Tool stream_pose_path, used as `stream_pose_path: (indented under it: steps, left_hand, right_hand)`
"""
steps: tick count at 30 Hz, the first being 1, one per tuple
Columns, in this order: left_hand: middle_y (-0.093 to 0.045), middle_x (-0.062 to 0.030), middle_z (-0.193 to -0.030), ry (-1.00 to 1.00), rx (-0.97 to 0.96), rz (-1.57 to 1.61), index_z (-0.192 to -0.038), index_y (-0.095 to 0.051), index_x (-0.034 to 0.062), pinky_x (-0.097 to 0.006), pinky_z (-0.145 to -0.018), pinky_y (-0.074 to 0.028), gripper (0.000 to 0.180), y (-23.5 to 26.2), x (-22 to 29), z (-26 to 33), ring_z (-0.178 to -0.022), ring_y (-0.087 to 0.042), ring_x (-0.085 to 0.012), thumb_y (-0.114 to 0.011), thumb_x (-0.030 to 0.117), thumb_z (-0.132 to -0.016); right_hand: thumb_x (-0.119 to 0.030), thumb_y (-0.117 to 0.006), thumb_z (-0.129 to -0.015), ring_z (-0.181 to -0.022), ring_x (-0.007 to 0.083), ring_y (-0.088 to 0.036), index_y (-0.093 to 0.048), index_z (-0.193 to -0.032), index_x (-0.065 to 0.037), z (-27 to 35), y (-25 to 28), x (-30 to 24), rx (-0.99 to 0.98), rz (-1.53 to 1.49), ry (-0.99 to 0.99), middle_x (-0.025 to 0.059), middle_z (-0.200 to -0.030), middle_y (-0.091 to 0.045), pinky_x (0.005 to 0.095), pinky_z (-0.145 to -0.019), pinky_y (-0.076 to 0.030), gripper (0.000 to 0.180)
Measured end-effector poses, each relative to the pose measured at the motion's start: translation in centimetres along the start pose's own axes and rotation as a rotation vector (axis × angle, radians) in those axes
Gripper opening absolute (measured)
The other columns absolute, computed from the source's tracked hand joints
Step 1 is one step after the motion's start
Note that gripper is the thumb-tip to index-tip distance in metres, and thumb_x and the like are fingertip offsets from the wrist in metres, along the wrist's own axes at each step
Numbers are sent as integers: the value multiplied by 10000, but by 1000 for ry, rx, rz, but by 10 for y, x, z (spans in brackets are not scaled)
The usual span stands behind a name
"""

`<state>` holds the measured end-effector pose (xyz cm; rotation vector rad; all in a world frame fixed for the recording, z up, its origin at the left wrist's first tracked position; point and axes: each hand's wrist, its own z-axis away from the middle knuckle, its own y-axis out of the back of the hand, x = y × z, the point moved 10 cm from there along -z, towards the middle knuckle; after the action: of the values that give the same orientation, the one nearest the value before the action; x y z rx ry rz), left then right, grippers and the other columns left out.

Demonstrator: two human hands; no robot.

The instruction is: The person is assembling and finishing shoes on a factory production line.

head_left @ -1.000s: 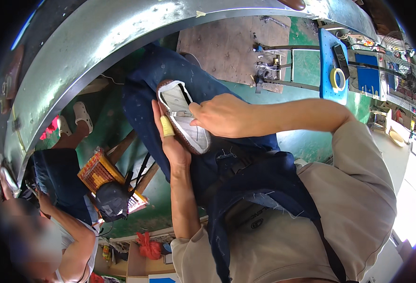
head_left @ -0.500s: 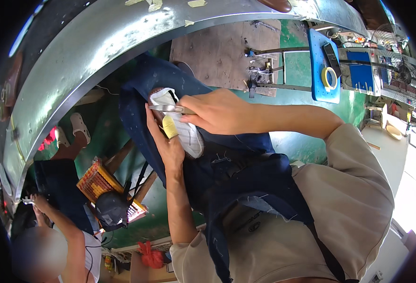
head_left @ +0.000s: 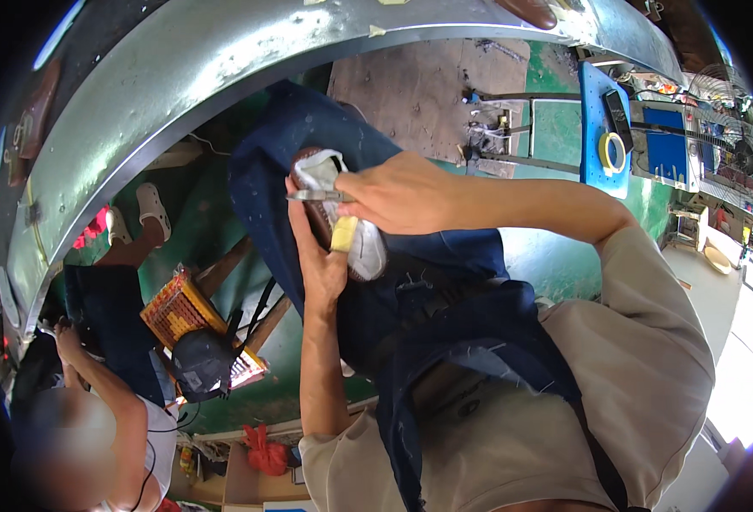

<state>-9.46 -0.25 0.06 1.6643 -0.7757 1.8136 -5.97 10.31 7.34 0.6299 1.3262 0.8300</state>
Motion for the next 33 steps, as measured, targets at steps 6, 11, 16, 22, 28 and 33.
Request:
stream_pose_path:
  steps: [6, 11, 16, 22, 28, 33]
  left_hand:
    - [-351, -170, -1619, 17, 120, 135, -1635, -200, 35, -361, -1200, -306, 887, 15, -10, -10, -1459, -385, -247, -672, -67, -891]
    - [-512, -145, -1512, 53, -279, -274, -1547, -439, 27, -357, -1148, -385, 742, 32, 52, -47, -1358, -513, -226, -725, -39, -865]
    - [-554, -170, -1471, 150, 10, -649, -1483, -518, 56, -402, -1113, -442, 716, 91, 29, -5, -1315, -576, -293, -826, 151, -843]
    - [-619, -186, -1374, 278, 132, -459, -1491, -485, 32, -379, -1068, -466, 744, 88, 13, 29, -1257, -612, -284, -840, 167, -851]
    - [-624, -178, -1366, 238, 143, -399, -1508, -466, 48, -364, -1067, -462, 689, 90, 5, 30, -1242, -613, -261, -768, 88, -890]
    - [-620, -177, -1384, 220, 141, -345, -1538, -423, 36, -349, -1088, -445, 702, 87, 12, 28, -1242, -604, -239, -733, 40, -907]
  right_hand:
    - [-360, -532, -1051, -653, 429, -659, -511, -987, -14, -9, -24, 19, -113, 11, -46, 196, -701, -647, 528, -581, -486, 353]
    - [-411, -516, -1069, -688, 357, -697, -503, -988, -66, 15, 18, 40, 248, -230, -224, 120, -722, -672, 461, -603, -508, 355]
    - [-379, -514, -1080, -714, 337, -703, -518, -970, -60, 6, -4, 34, 48, -317, -280, 115, -736, -672, 446, -617, -509, 337]
    - [-301, -578, -1042, -704, 385, -668, -540, -989, -61, -19, -26, -28, 236, -237, 72, 133, -720, -653, 463, -593, -498, 249]
    - [-302, -581, -1034, -623, 355, -659, -531, -969, -29, -26, -33, -47, 141, -121, 103, 141, -738, -640, 458, -526, -486, 286]
    - [-309, -588, -1027, -667, 337, -683, -530, -971, -33, -33, -58, -43, -32, 16, 121, 127, -772, -658, 450, -536, -498, 287]
